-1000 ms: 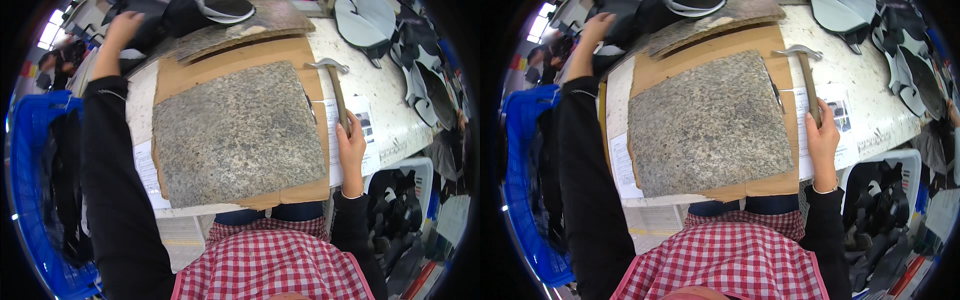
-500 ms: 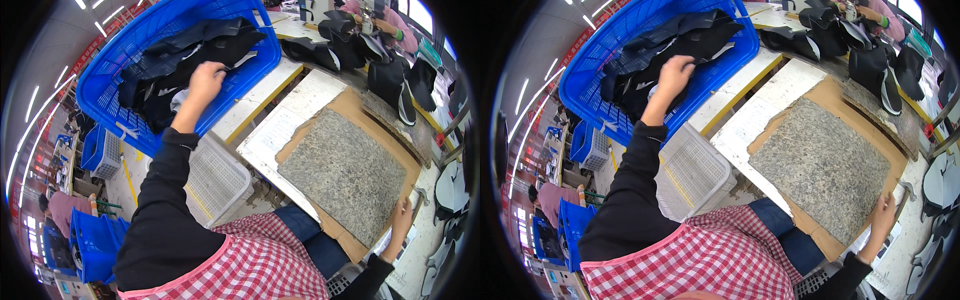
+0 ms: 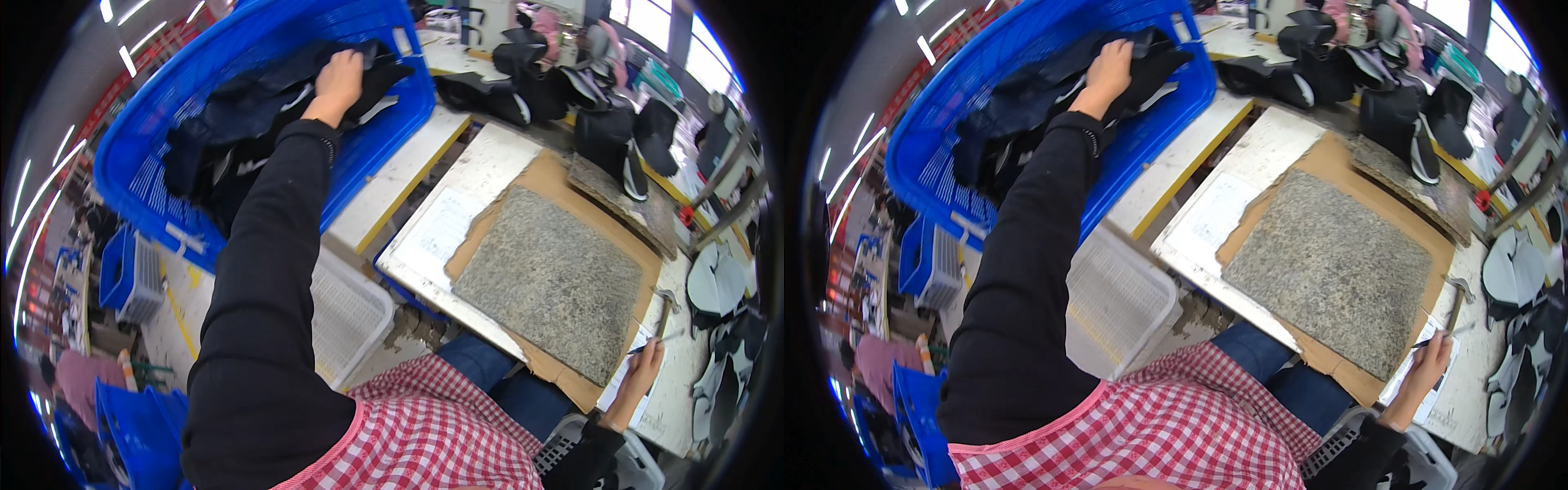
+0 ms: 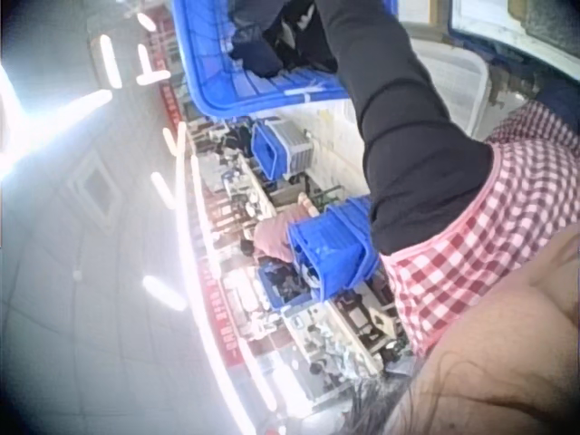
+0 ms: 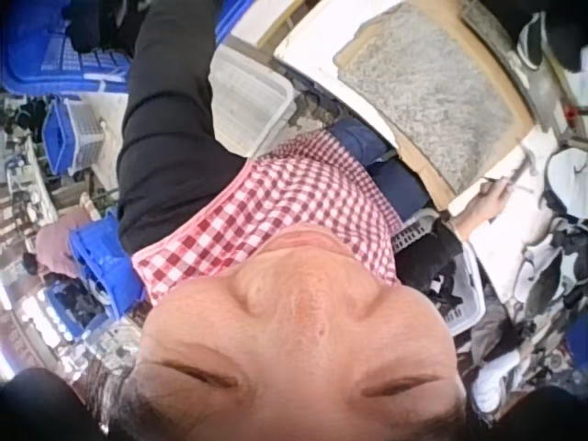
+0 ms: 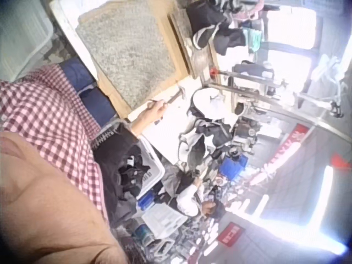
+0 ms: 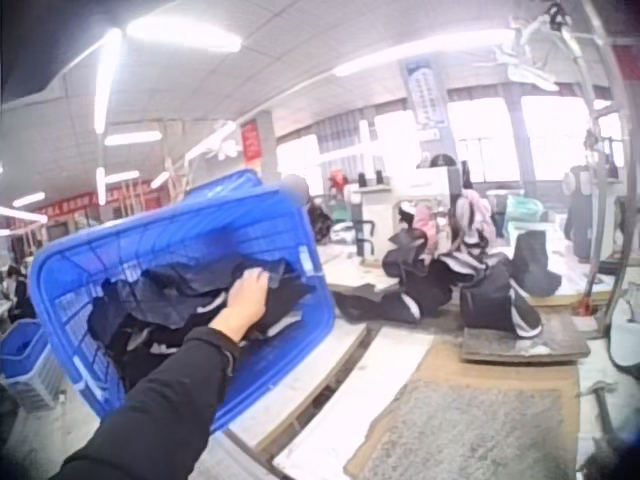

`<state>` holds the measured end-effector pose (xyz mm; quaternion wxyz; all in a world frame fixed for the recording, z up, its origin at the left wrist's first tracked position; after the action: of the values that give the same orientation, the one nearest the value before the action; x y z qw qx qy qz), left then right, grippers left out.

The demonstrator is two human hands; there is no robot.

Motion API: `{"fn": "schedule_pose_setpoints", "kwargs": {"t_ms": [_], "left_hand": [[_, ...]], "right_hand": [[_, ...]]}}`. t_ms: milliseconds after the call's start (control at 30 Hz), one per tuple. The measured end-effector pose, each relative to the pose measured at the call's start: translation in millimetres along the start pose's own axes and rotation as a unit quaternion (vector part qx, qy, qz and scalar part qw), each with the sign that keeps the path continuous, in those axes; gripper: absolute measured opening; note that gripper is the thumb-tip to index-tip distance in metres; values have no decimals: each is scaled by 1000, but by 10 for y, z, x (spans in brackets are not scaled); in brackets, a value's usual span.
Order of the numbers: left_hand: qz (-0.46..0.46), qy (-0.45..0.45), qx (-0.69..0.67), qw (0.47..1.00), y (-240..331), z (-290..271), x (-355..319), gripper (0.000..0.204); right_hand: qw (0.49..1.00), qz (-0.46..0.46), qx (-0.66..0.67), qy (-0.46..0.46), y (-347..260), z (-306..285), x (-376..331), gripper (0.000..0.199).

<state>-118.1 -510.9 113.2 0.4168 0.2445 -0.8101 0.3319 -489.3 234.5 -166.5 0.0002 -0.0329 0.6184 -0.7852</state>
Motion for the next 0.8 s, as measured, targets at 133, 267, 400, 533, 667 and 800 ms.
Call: {"fn": "schedule_pose_setpoints", "kwargs": {"t_ms": [133, 267, 400, 533, 667, 800], "left_hand": [[-12, -75, 128, 989, -423, 450, 130, 20], [-17, -108, 196, 974, -503, 371, 562, 20], [74, 24, 101, 992, 399, -538, 1263, 15], [104, 41, 24, 993, 1628, -1404, 1179, 9], [163, -68, -116, 977, 3000, -1840, 464, 9], [203, -142, -381, 891, 4060, -2482, -364, 26]], "right_hand": [[992, 107, -25, -56, 43, -412, -862, 10], [993, 108, 36, 16, -179, -876, -967, 8], [989, 92, 48, -109, -544, -108, -899, 15], [943, 4, -64, -325, -836, 1492, -1185, 21], [951, -52, 28, -304, -1057, 2577, -1459, 44], [983, 79, 90, -142, -764, 2535, -1427, 44]]}}
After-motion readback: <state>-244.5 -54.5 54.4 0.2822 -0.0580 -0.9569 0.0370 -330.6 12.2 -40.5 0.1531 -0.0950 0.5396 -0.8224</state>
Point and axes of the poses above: each hand's wrist, its own x-axis towards the middle knuckle, its own z-axis out of the palm, y = z × x, the point moved 10 cm from there along x, towards the middle knuckle, and after that the axes turned 8 degrees about y, right-handed, at the moved point
